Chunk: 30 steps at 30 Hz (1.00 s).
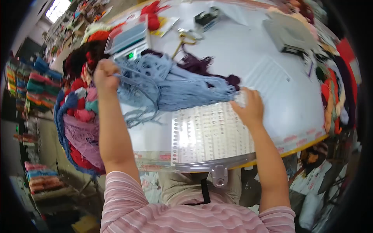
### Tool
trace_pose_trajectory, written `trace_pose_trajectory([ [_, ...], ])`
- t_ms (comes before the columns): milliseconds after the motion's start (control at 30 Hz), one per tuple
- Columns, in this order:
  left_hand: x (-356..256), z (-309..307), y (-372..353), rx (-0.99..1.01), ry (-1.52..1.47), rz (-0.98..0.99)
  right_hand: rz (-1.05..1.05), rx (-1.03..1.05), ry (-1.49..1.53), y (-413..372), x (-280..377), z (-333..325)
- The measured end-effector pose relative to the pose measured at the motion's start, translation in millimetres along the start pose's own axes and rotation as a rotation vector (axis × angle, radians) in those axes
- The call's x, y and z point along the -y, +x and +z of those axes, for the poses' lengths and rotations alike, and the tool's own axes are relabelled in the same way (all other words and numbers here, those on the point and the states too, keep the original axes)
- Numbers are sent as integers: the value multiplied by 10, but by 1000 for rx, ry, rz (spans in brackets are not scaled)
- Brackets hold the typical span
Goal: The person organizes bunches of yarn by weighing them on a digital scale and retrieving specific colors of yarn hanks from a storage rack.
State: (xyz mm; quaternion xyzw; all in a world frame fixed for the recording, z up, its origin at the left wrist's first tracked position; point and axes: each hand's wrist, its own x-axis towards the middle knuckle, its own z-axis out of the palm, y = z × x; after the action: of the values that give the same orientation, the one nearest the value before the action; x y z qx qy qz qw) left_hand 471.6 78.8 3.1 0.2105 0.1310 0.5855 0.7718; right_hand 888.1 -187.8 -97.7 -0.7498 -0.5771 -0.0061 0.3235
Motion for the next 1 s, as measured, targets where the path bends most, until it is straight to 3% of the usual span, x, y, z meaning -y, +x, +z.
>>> trace_pose_trajectory([
  [67, -765, -103, -308, -56, -231, 40, 42, 13, -14, 19, 22, 51],
  [100, -1118, -152, -473, 11, -304, 85, 63, 34, -4, 39, 17, 72],
  [200, -1910, 28, -1001, -25, -190, 166, 122, 103, -19, 108, 92, 37],
  [267, -2128, 433, -1304, -111, -86, 178, 77, 141, -21, 130, 119, 3],
  [333, -2269, 868, -1575, -138, -106, 142, 206, 237, 35, 185, 197, -97],
  [433, -2387, 1677, -1975, -331, -159, 76, 170, 119, 36, 261, 557, -307],
  [467, -2400, 1923, -2119, -406, -171, 29, 224, 117, 208, 274, 855, -373],
  [500, -2384, 2090, -2296, -419, -140, -71, 150, 152, 230, 275, 1250, -452],
  [533, -2319, 2217, -2470, -425, -108, -178, 170, 228, 364, 304, 1900, -651],
  [600, -2090, 2555, -2765, -278, -42, -419, -41, 385, 554, 296, 3189, -1045],
  [667, -1905, 2804, -3092, -396, -103, -642, -429, 596, 799, 275, 4413, -1587],
  [733, -1920, 3162, -3255, -250, -53, -765, -657, 626, 1105, 178, 5147, -1861],
  [800, -2130, 3390, -3451, -271, 97, -598, -478, 953, 1219, 91, 5363, -1948],
  [833, -2255, 3455, -3572, -258, 141, -500, -397, 1060, 1127, 17, 5370, -1888],
  [900, -2456, 3545, -3864, -439, 294, -294, -281, 1252, 1031, -87, 5253, -1786],
  [933, -2501, 3498, -4048, -396, 254, -193, -394, 1072, 1078, -178, 5174, -1703],
  [1000, -2506, 3419, -4408, -485, 217, -34, -426, 1186, 998, -102, 5078, -1775],
])
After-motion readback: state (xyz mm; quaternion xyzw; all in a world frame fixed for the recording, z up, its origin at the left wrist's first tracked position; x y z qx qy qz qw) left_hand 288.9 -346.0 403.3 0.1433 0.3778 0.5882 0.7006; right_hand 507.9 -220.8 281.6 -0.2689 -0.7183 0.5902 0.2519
